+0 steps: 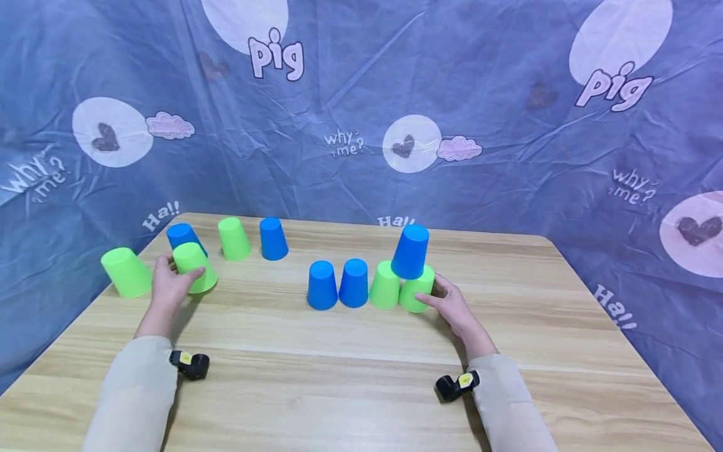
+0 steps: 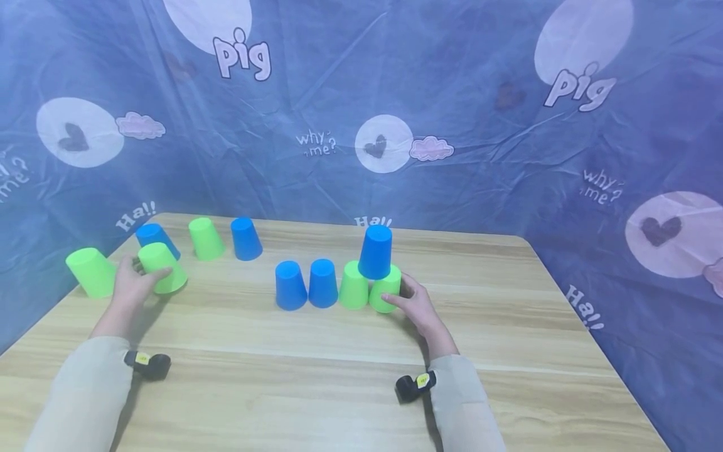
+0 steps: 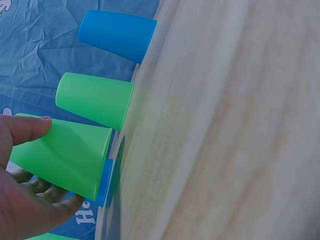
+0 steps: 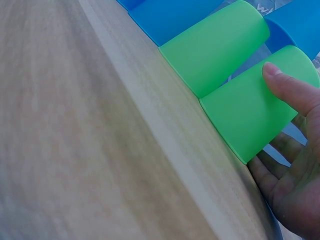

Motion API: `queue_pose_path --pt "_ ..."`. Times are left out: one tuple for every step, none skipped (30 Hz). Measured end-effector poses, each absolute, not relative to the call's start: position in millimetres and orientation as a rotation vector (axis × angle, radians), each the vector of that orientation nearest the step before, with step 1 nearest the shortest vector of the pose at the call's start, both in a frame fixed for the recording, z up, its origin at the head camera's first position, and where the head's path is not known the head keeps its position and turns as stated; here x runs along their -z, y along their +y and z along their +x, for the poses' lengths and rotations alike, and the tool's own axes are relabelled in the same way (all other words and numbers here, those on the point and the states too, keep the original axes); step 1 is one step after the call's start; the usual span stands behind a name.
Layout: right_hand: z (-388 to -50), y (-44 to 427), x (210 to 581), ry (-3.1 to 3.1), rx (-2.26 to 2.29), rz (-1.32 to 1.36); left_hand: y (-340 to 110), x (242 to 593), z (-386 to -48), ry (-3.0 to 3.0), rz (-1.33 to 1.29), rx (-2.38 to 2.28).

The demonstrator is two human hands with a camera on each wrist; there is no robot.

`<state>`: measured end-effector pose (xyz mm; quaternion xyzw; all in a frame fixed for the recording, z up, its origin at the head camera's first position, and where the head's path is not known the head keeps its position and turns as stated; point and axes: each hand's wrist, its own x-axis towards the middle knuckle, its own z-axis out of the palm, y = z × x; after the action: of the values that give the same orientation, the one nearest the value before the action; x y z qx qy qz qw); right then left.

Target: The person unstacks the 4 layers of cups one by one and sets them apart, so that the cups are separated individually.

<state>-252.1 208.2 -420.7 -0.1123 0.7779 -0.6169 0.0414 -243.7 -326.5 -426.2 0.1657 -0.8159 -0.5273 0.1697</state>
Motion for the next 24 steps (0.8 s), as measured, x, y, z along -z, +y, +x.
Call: queue_pose_path --pt "-252 208 421 2.380 1.889 -0.344 -327 427 -245 -2.315 0.467 1.503" --pt "-252 209 421 2.381 1.886 -0.343 -327 428 -245 -2.316 0.466 1.502" --pt "-252 209 421 2.380 1.886 -0.343 -328 429 -246 -2.314 0.466 1.505" --pt "-252 209 421 2.379 1.885 -0.345 -328 430 -247 -2.314 0.465 1.508" --pt "-252 209 420 2.378 1.887 -0.345 -329 431 -248 -2.315 0.464 1.509" --pt "-252 208 420 2.377 1.888 -0.346 -328 431 -247 -2.315 0.463 1.514" --pt "-252 208 420 2.375 1.891 -0.346 -328 431 -247 -2.317 0.461 1.516" --pt "-252 208 420 2.371 1.894 -0.349 -328 430 -246 -2.324 0.463 1.513" --pt "-252 208 420 2.367 1.899 -0.350 -326 428 -245 -2.332 0.464 1.507" --pt "-252 208 420 2.365 1.901 -0.350 -324 426 -243 -2.343 0.464 1.500" --pt "-252 208 420 2.363 1.903 -0.350 -321 422 -240 -2.346 0.478 1.505" --pt "-252 208 420 2.360 1.905 -0.351 -317 417 -237 -2.353 0.489 1.510" --pt "-252 208 420 2.357 1.907 -0.351 -314 413 -234 -2.363 0.490 1.502" --pt "-250 207 417 2.360 1.902 -0.355 -312 410 -232 -2.371 0.486 1.492" --pt "-248 206 414 2.365 1.896 -0.356 -307 405 -228 -2.373 0.490 1.497" --pt "-246 205 411 2.366 1.893 -0.356 -308 406 -229 -2.373 0.486 1.494" --pt "-244 204 408 2.368 1.890 -0.356 -308 406 -229 -2.371 0.483 1.492" --pt "-242 202 406 2.369 1.888 -0.357 -309 407 -230 -2.371 0.478 1.487" --pt "-240 201 403 2.372 1.885 -0.356 -311 411 -232 -2.374 0.467 1.471" --pt "-238 200 400 2.376 1.880 -0.355 -312 413 -233 -2.375 0.469 1.464" --pt "-238 200 400 2.372 1.883 -0.351 -314 414 -235 -2.379 0.478 1.463" --pt "-238 200 400 2.369 1.885 -0.349 -317 418 -237 -2.381 0.476 1.454" --pt "-238 200 400 2.369 1.885 -0.347 -315 415 -236 -2.377 0.485 1.464" --pt "-239 200 400 2.370 1.884 -0.345 -314 414 -236 -2.370 0.491 1.475"
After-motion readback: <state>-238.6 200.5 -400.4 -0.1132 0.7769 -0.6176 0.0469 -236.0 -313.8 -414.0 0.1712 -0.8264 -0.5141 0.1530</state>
